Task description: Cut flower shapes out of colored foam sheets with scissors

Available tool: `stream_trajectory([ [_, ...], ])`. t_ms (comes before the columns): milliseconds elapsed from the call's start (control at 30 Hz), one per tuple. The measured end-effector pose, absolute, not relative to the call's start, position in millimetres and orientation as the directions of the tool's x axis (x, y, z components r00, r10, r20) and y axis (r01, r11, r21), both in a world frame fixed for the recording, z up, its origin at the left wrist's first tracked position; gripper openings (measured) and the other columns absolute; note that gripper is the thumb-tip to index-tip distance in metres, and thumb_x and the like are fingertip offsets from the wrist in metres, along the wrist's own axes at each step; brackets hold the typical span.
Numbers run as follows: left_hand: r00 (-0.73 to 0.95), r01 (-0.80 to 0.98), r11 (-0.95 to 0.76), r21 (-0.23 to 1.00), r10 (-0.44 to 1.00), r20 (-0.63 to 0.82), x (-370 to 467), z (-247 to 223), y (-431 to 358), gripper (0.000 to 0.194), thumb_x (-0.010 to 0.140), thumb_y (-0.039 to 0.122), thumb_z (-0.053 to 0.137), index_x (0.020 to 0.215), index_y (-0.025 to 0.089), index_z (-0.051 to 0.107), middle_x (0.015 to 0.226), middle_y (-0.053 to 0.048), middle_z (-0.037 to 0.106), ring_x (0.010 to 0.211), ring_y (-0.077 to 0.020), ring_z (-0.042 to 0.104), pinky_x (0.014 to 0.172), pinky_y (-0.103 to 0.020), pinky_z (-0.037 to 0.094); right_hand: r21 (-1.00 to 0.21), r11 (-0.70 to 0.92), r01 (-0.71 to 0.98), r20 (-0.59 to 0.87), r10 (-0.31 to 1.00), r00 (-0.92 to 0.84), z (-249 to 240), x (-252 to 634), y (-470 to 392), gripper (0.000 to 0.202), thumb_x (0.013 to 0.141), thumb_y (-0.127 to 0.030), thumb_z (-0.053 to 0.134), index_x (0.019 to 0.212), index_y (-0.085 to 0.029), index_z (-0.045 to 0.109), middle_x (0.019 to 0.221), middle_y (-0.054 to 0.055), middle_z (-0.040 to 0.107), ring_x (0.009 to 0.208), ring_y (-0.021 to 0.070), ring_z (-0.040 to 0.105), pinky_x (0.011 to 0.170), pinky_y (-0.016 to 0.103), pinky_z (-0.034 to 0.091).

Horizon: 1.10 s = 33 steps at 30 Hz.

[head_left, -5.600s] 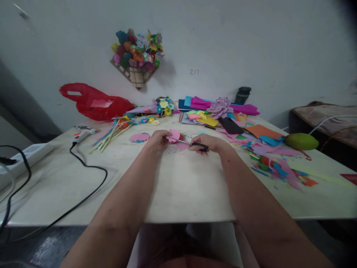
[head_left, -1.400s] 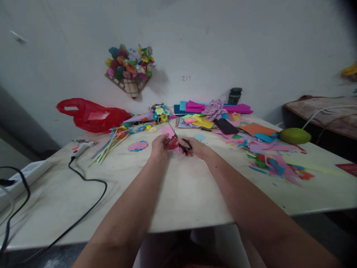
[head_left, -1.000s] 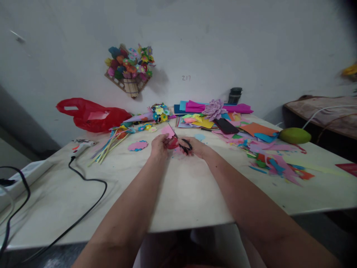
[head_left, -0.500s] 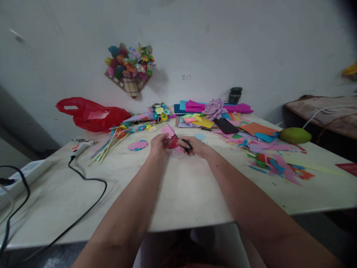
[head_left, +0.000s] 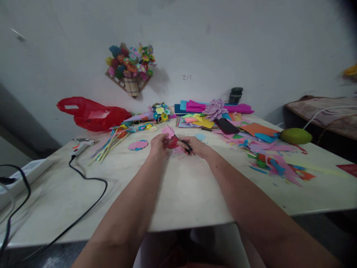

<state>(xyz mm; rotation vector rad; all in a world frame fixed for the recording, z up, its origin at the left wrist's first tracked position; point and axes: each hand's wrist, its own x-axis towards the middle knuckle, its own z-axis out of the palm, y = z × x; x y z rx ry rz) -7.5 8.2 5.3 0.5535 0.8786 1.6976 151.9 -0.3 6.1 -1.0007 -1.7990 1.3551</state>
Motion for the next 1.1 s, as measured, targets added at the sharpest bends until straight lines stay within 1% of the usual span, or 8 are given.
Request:
stream_trajectory([
  [167, -0.286, -0.592, -0.137, 0.794, 0.957, -0.049, -9, 2, 11, 0.014, 0.058, 0.006, 0.065, 0.061, 0.016, 0.056, 0.054, -0.001, 0.058, 0.055, -0.0149, 0.063, 0.060, -0.027, 0.056, -0.963, 0.176, 0.202, 0.061, 0.879, -0.473, 10, 151, -4, 0.026, 0.079, -0.039, 0.064, 0.071, -0.016, 0.054, 0.050, -0.005, 0.050, 0.035, 0.0041, 0.042, 0.031, 0.016, 0.023],
  [333, -0.286, -0.572, -0.140, 0.808, 0.957, -0.037, -11, 0, 11, 0.016, 0.057, 0.007, 0.067, 0.063, 0.016, 0.055, 0.056, 0.000, 0.058, 0.057, -0.0152, 0.064, 0.061, -0.028, 0.055, -0.959, 0.173, 0.226, 0.048, 0.881, -0.471, 7, 150, -3, 0.026, 0.081, -0.039, 0.062, 0.072, -0.016, 0.053, 0.052, -0.004, 0.053, 0.036, 0.0042, 0.044, 0.030, 0.016, 0.024],
  [500, -0.279, -0.559, -0.157, 0.814, 0.960, -0.007, -14, -2, 13, 0.016, 0.056, 0.007, 0.068, 0.060, 0.015, 0.054, 0.056, 0.000, 0.058, 0.055, -0.0143, 0.062, 0.062, -0.028, 0.055, -0.955, 0.199, 0.219, 0.052, 0.841, -0.539, 5, 155, 1, 0.030, 0.084, -0.045, 0.057, 0.075, -0.016, 0.055, 0.060, -0.001, 0.060, 0.041, 0.0059, 0.050, 0.030, 0.016, 0.029],
  [633, -0.276, -0.544, -0.186, 0.818, 0.961, 0.035, -19, -3, 15, 0.016, 0.055, 0.008, 0.069, 0.057, 0.015, 0.054, 0.053, 0.000, 0.057, 0.053, -0.0129, 0.060, 0.064, -0.028, 0.055, -0.946, 0.217, 0.240, 0.030, 0.799, -0.601, 8, 169, 3, 0.037, 0.084, -0.050, 0.055, 0.073, -0.015, 0.056, 0.061, 0.001, 0.061, 0.040, 0.0058, 0.049, 0.031, 0.017, 0.029],
  [733, -0.275, -0.529, -0.193, 0.827, 0.960, 0.048, -24, -3, 16, 0.017, 0.053, 0.010, 0.070, 0.055, 0.016, 0.054, 0.053, 0.000, 0.057, 0.053, -0.0133, 0.060, 0.062, -0.027, 0.054, -0.952, 0.203, 0.230, 0.006, 0.762, -0.648, 12, 182, 4, 0.038, 0.082, -0.051, 0.057, 0.075, -0.014, 0.055, 0.060, 0.001, 0.061, 0.041, 0.0069, 0.050, 0.032, 0.018, 0.029],
  [900, -0.243, -0.492, -0.176, 0.853, 0.968, 0.060, -33, -4, 17, 0.017, 0.051, 0.009, 0.070, 0.051, 0.016, 0.054, 0.050, 0.000, 0.056, 0.052, -0.0134, 0.058, 0.060, -0.027, 0.053, -0.953, 0.167, 0.252, -0.037, 0.761, -0.648, 19, 199, 4, 0.034, 0.079, -0.047, 0.061, 0.079, -0.013, 0.057, 0.056, 0.000, 0.059, 0.039, 0.0071, 0.046, 0.033, 0.019, 0.029],
  [1000, -0.194, -0.465, -0.138, 0.874, 0.980, 0.052, -36, -4, 18, 0.016, 0.051, 0.009, 0.070, 0.052, 0.015, 0.055, 0.054, -0.003, 0.059, 0.055, -0.0150, 0.060, 0.060, -0.028, 0.051, -0.954, 0.144, 0.261, -0.061, 0.764, -0.643, 23, 205, 3, 0.030, 0.078, -0.041, 0.061, 0.082, -0.012, 0.060, 0.052, -0.001, 0.056, 0.038, 0.0072, 0.044, 0.035, 0.020, 0.031],
  [1100, -0.124, -0.423, -0.090, 0.902, 0.991, 0.041, -37, -5, 18, 0.014, 0.050, 0.009, 0.070, 0.053, 0.014, 0.057, 0.057, -0.004, 0.062, 0.055, -0.0153, 0.060, 0.058, -0.028, 0.050, -0.943, 0.128, 0.307, -0.111, 0.750, -0.653, 24, 209, 4, 0.025, 0.075, -0.034, 0.063, 0.083, -0.010, 0.062, 0.050, -0.003, 0.054, 0.037, 0.0067, 0.043, 0.035, 0.020, 0.031],
])
